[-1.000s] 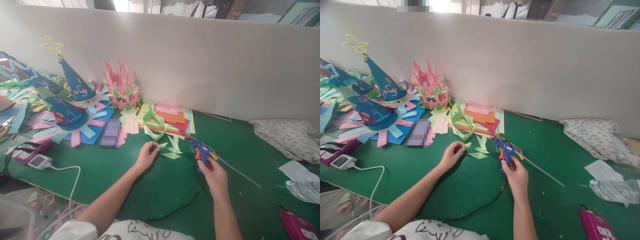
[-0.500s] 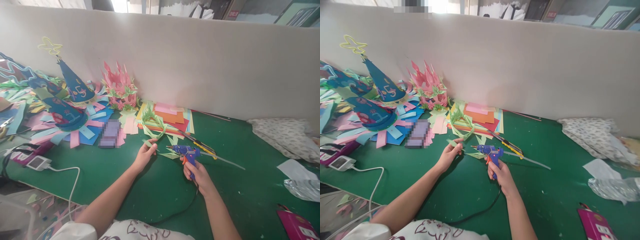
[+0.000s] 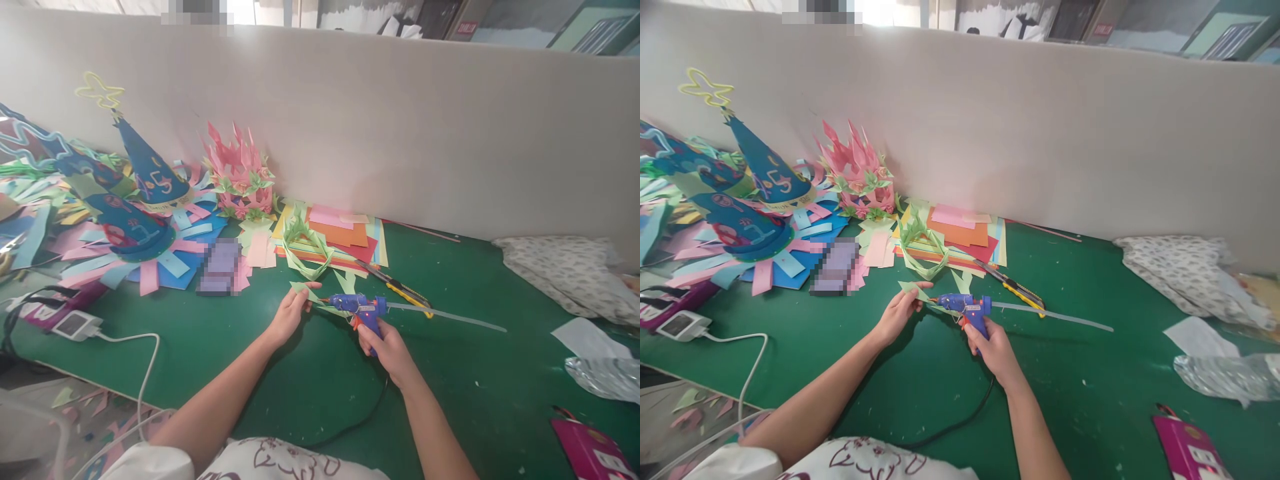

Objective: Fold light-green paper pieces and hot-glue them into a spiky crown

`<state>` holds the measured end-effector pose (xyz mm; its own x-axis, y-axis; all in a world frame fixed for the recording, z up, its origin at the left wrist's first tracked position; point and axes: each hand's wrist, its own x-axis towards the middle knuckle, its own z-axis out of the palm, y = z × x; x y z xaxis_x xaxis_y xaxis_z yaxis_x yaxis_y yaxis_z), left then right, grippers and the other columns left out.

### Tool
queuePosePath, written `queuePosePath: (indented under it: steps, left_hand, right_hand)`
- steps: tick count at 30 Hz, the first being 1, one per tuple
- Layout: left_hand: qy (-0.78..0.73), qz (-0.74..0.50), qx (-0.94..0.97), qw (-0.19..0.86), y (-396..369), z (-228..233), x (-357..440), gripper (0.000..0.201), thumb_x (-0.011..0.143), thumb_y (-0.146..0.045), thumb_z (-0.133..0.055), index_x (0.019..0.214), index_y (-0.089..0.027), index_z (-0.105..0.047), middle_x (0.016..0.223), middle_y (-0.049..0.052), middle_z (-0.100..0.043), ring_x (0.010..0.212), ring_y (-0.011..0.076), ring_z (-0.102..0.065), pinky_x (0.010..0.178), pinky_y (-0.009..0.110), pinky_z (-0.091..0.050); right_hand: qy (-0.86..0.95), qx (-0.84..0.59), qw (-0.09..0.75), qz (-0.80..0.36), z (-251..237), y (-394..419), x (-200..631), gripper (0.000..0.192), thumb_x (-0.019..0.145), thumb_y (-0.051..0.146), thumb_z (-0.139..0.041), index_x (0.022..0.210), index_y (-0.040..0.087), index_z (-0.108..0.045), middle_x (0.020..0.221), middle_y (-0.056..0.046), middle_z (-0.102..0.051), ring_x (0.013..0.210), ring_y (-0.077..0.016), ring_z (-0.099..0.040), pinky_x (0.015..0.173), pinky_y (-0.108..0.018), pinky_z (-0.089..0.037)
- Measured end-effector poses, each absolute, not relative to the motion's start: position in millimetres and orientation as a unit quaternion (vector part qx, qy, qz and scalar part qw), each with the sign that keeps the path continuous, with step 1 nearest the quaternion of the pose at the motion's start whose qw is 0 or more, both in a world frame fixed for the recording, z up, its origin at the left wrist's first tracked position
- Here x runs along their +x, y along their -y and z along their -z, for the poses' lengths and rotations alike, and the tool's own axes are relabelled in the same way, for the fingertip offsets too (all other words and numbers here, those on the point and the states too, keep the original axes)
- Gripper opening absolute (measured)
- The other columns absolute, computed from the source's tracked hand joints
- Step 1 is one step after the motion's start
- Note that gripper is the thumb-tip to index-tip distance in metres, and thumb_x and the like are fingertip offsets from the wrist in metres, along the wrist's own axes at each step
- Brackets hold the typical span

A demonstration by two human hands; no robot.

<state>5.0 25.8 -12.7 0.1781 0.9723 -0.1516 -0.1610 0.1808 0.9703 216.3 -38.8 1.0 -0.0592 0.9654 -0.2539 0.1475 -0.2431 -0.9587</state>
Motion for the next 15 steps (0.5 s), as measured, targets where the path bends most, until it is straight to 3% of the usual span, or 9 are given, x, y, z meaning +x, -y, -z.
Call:
queuePosePath:
  steps: [15]
  left_hand:
    - [-0.429,-0.454,0.454,0.635,-25.6,11.4,4.1,0.030,0.083,-0.042,-0.050,0.096,-0.018,-0.061,0.065,-0.003,-0.042,0.060,0.0102,-0.039,0.058,0.022,-0.032]
  right_hand:
    - [0.524,-0.579,0.367,-0.506,2.6,40.8,213.9,0.035,0.084,0.051,-0.051,0.085,0.016,-0.055,0.053,0.004,-0.045,0.050,-0.0112,-0.044,0.053,-0.025,-0.038]
